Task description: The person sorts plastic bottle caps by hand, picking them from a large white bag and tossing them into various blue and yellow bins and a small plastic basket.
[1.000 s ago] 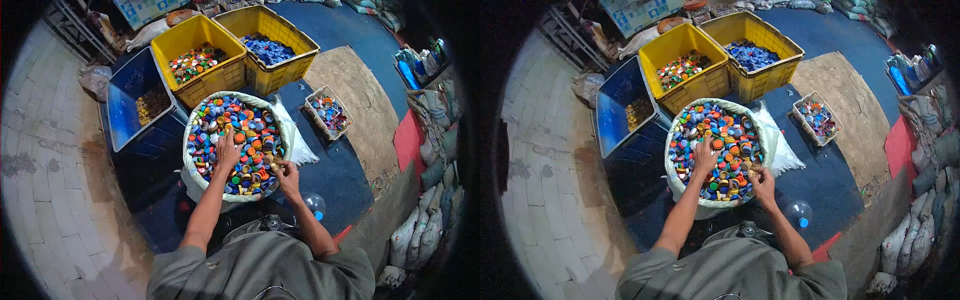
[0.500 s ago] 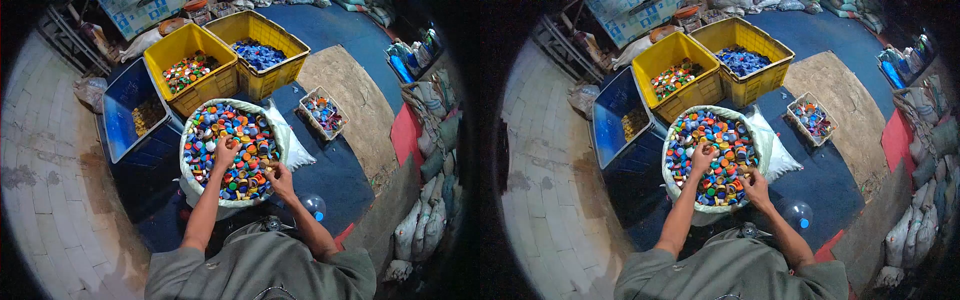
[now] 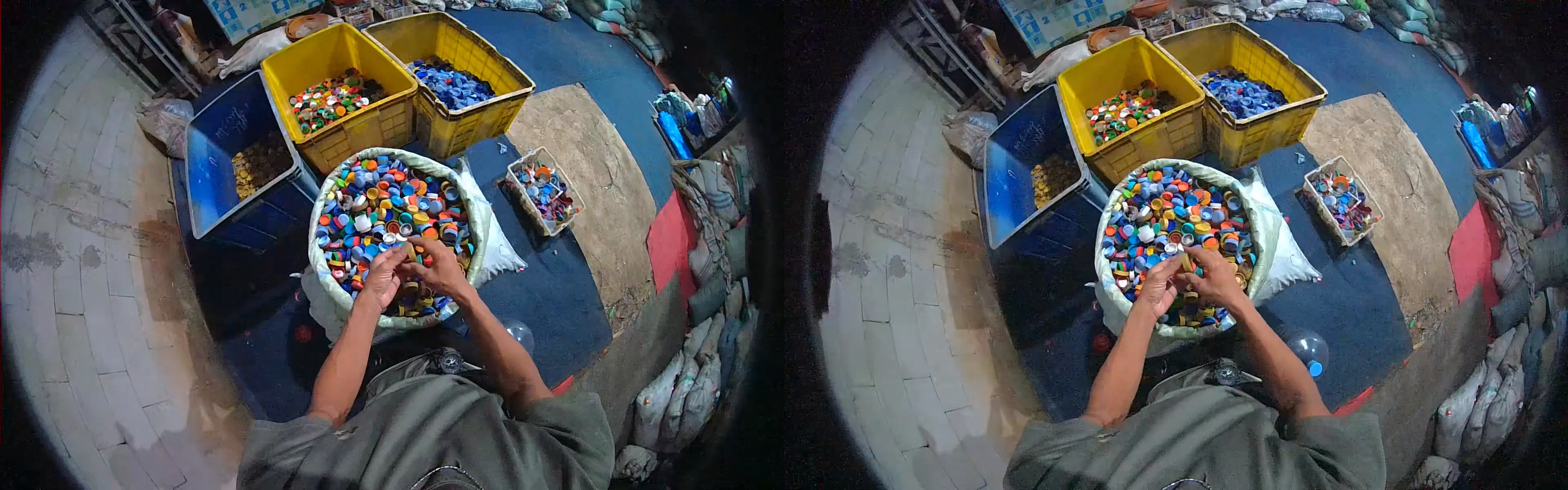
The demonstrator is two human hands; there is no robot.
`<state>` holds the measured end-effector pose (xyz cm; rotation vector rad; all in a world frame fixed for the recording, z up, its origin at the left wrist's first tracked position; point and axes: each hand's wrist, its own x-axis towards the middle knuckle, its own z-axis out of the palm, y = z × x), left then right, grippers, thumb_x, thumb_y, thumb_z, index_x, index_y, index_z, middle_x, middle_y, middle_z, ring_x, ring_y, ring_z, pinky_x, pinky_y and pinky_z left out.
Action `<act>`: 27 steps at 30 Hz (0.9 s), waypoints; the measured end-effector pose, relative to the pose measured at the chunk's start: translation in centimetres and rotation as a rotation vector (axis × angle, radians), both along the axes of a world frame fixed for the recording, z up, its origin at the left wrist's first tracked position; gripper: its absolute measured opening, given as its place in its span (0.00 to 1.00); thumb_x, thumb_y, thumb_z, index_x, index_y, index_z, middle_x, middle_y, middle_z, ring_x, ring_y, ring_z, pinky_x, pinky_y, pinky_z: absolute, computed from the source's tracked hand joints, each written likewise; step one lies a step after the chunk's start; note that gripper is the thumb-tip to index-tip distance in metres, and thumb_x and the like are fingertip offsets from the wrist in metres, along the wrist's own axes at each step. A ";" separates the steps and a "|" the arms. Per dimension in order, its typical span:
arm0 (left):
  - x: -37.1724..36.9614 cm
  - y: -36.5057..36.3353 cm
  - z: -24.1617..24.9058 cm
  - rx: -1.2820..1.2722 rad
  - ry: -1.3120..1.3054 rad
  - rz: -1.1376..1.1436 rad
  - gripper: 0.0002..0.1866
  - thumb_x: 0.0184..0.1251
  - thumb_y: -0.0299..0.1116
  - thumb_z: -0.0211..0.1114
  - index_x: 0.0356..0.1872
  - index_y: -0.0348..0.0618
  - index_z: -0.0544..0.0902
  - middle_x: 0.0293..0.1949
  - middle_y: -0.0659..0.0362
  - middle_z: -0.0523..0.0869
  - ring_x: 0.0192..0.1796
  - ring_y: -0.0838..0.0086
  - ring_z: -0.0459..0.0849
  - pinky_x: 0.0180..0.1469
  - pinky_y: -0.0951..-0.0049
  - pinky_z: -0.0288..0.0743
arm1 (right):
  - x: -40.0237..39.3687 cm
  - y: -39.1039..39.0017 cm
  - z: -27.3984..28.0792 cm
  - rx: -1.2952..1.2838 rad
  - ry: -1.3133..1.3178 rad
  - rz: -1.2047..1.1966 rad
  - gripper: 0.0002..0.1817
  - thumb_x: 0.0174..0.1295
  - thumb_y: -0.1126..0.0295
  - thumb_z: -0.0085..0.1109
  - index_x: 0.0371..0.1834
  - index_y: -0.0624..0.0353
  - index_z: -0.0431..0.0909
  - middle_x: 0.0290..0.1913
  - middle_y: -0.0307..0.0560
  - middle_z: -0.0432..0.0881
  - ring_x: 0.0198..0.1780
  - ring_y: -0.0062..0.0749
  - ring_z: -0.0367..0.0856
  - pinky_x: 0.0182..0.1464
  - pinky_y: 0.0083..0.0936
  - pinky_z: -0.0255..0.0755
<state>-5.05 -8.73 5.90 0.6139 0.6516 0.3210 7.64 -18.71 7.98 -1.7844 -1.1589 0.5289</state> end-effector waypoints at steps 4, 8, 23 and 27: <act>-0.4 0.7 -0.8 -0.177 -0.008 0.136 0.22 0.70 0.45 0.57 0.49 0.33 0.75 0.41 0.54 0.81 0.43 0.67 0.82 0.50 0.71 0.77 | 2.0 1.4 -1.7 -0.024 0.402 -0.147 0.15 0.58 0.70 0.63 0.46 0.66 0.78 0.41 0.49 0.85 0.35 0.28 0.82 0.41 0.25 0.75; -0.3 0.8 -1.3 -0.226 -0.077 0.266 0.21 0.72 0.43 0.53 0.48 0.31 0.75 0.41 0.52 0.81 0.44 0.66 0.81 0.51 0.68 0.78 | 4.4 2.3 -3.8 0.200 0.668 -0.455 0.21 0.58 0.73 0.61 0.54 0.65 0.71 0.45 0.50 0.83 0.42 0.31 0.83 0.45 0.28 0.76; -2.6 0.5 -2.0 -0.298 -0.093 0.339 0.20 0.72 0.44 0.51 0.47 0.32 0.74 0.46 0.48 0.82 0.51 0.60 0.81 0.54 0.64 0.76 | 1.3 1.4 -5.7 -0.155 -0.468 -0.020 0.27 0.49 0.71 0.59 0.57 0.58 0.70 0.41 0.47 0.82 0.42 0.47 0.76 0.39 0.40 0.67; -3.0 0.2 -1.0 -0.267 -0.052 0.365 0.18 0.72 0.42 0.52 0.46 0.33 0.74 0.44 0.50 0.82 0.49 0.62 0.81 0.55 0.63 0.76 | 0.9 2.2 -6.3 -0.177 -0.600 -0.072 0.26 0.50 0.70 0.58 0.56 0.59 0.71 0.41 0.48 0.82 0.43 0.46 0.76 0.40 0.39 0.67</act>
